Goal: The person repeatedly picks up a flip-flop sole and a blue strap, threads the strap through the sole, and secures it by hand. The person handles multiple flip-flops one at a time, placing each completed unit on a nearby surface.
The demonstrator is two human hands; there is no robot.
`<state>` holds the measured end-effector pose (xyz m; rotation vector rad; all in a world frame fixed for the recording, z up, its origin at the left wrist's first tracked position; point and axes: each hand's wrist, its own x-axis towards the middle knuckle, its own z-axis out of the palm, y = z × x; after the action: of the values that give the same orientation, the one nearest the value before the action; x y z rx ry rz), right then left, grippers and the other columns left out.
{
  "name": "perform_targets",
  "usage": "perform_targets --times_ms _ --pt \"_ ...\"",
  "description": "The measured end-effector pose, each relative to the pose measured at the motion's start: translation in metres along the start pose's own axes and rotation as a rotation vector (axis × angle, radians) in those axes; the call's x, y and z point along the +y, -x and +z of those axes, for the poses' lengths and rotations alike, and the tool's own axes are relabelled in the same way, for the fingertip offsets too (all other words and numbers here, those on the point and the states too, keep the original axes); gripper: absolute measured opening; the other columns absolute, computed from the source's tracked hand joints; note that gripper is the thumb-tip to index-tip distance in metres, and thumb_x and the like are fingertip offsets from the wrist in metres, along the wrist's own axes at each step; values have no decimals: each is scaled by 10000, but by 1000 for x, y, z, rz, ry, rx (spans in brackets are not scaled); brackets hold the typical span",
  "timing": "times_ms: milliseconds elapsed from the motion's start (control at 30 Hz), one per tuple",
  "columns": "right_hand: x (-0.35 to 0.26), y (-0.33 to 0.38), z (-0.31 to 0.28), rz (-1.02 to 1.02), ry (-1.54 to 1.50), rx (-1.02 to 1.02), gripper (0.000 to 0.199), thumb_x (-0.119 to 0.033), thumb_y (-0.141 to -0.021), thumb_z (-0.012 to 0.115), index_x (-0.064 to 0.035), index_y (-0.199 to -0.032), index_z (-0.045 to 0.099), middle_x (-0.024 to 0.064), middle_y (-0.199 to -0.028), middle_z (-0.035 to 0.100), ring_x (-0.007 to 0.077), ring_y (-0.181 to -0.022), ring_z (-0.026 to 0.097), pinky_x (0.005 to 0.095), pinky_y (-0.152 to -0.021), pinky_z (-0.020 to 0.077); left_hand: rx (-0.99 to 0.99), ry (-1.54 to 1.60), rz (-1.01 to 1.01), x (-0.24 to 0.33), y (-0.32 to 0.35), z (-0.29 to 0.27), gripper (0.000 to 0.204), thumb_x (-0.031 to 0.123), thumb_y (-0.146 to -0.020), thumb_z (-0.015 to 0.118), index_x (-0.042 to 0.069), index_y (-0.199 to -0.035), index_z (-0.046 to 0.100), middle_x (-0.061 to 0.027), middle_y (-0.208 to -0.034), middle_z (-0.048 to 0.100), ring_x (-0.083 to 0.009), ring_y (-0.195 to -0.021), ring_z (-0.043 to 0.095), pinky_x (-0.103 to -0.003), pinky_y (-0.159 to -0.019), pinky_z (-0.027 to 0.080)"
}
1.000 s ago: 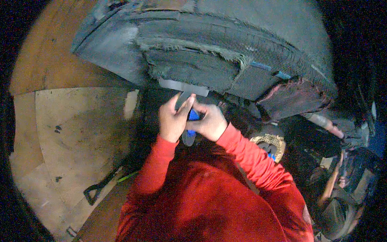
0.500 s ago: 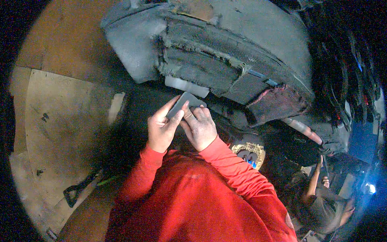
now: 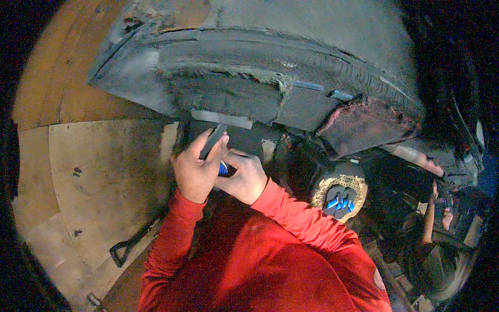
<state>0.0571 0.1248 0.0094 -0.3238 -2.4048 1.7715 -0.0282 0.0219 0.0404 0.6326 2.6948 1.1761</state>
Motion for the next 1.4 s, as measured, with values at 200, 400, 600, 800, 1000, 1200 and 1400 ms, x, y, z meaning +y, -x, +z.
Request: perform_targets --times_ms 200,400,600,800,1000,1200,1400 --pt "1 -11 -29 106 427 -104 410 -224 -698 793 -6 -1031 694 172 -805 689 303 -710 681 371 -675 539 -138 233 -193 -5 -9 38 202 195 -906 698 -1 -957 704 -95 -791 712 -118 -718 648 -293 -672 503" --pt "-17 7 -31 -107 1036 -118 594 -169 -819 589 -128 -1404 496 92 -977 585 294 -915 592 365 -687 569 91 1089 -324 1 33 43 152 40 -934 639 -11 -1074 670 -19 -1049 673 -97 -947 593 -257 -882 453" --pt "-27 0 -28 -368 1040 -113 606 -155 -856 554 -155 -1453 449 112 -1010 581 326 -922 578 346 -698 574 245 1027 -257 13 43 20 208 6 -944 601 -39 -1143 635 -84 -1118 671 -129 -1018 608 -281 -924 463" --pt "-78 11 -15 -561 834 -79 587 -176 -846 548 -190 -1431 489 125 -1049 581 354 -1031 581 365 -722 596 382 805 -152 23 78 -35 286 -10 -927 611 -66 -1206 587 -116 -1194 644 -168 -1056 614 -308 -939 472" --pt "-70 40 -6 -818 374 -57 482 -117 -820 614 -70 -1299 588 156 -1100 594 367 -1085 569 412 -882 552 38 1571 -199 -12 82 -59 709 569 -963 492 -5 -1378 460 -185 -1367 530 -342 -1286 494 -489 -1096 373" --pt "6 61 -27 253 -669 128 488 -111 -888 690 -42 -1321 475 111 -1257 588 268 -1179 576 424 -1006 474 -188 1480 -504 -49 55 24 366 276 -1025 509 16 -1281 531 -145 -1270 596 -266 -1161 588 -448 -1006 467" --pt "66 4 -22 425 -1606 367 447 -340 -1039 450 2 -1325 480 160 -1329 556 308 -1233 547 491 -1049 457 -260 1123 -261 -12 11 16 306 72 -939 624 -20 -1221 550 -115 -1186 637 -232 -1092 619 -387 -988 480"
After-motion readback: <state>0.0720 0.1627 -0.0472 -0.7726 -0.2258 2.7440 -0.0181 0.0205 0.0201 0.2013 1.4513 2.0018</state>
